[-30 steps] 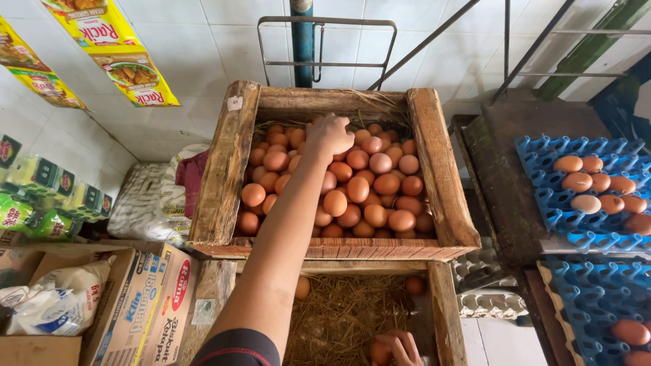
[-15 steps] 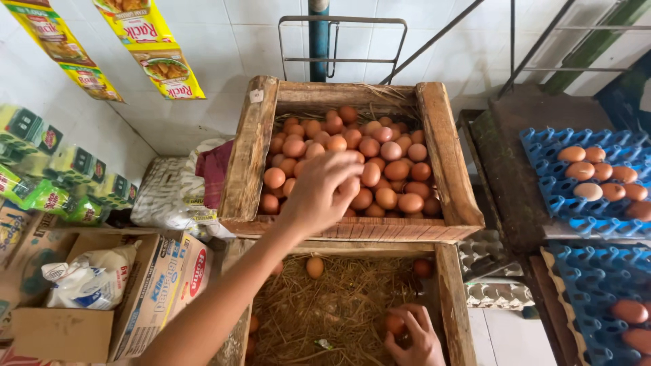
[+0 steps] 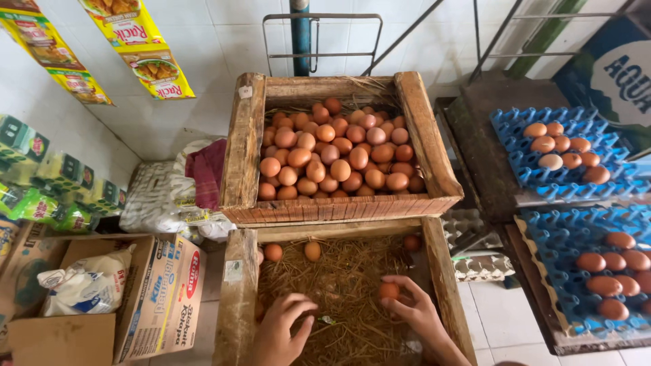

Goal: The person transfers brown eggs from a lower wooden crate lined with straw into an upper wooden crate. The hands pick up eggs one by one and place them into the upper container.

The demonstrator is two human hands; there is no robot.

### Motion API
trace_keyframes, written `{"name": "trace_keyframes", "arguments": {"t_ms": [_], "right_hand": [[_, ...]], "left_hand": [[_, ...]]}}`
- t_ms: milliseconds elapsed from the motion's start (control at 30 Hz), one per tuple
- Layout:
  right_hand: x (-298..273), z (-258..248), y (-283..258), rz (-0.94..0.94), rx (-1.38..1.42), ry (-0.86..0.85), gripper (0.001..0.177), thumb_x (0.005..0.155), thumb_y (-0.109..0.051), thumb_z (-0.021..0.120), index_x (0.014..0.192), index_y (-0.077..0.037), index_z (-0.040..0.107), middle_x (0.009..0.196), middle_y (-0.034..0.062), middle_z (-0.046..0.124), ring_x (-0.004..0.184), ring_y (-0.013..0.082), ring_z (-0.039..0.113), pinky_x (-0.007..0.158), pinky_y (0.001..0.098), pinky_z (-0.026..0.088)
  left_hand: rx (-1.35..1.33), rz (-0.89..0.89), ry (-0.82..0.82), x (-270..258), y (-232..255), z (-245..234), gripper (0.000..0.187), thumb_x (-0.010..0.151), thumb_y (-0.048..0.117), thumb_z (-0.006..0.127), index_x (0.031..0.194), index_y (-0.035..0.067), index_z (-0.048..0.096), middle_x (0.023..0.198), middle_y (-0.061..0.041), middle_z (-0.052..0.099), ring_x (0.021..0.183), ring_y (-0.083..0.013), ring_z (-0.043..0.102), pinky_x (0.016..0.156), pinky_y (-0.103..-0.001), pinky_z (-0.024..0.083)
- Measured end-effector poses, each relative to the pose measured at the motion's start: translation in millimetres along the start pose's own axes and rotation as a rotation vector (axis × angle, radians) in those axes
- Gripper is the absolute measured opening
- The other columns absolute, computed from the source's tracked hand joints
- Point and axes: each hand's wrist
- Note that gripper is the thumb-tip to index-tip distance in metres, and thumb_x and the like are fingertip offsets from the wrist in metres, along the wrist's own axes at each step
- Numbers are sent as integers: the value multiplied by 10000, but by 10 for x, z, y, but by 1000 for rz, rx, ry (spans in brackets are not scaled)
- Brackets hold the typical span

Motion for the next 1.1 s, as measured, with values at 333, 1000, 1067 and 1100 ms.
{"name": "trace_keyframes", "arguments": {"t_ms": [333,1000,1067,1100], "right_hand": [[-206,58,-623,-327,-340,142,536,841,-162,857,1357,-190,713,1364,56,687,848,154,806,796,230,646],[-63,174,-1714,-506,-247,418,520,849,-90,839,1329,-88,640,1220,70,726,980,146,726,911,231,601],[72,209,-1867,-546,-340,411,520,843,-113,857,1322,-113,657,1154,90,760,934,151,754,862,238,617],[140,227,-1942,-584,-432,406,519,837,-137,875,1316,-138,673,1087,111,794,888,156,781,814,246,633]], "left_hand": [[19,-99,-220,98,-150,75,339,1086,309,545,1379,183,657,1332,10,628,1273,-215,595,1054,-454,506],[64,55,-122,198,-47,106,250,1043,201,590,1229,89,712,1161,-49,696,954,-267,720,790,-433,572],[73,72,-119,197,-76,166,245,1038,197,590,1221,93,715,1160,-48,698,973,-273,714,806,-443,572],[84,88,-120,197,-92,194,241,1033,193,589,1213,96,717,1159,-47,700,992,-279,708,821,-453,572]]}}
Point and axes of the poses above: each hand's wrist, its own x-axis towards the middle knuckle, its own z-axis out of the palm, y = z × x
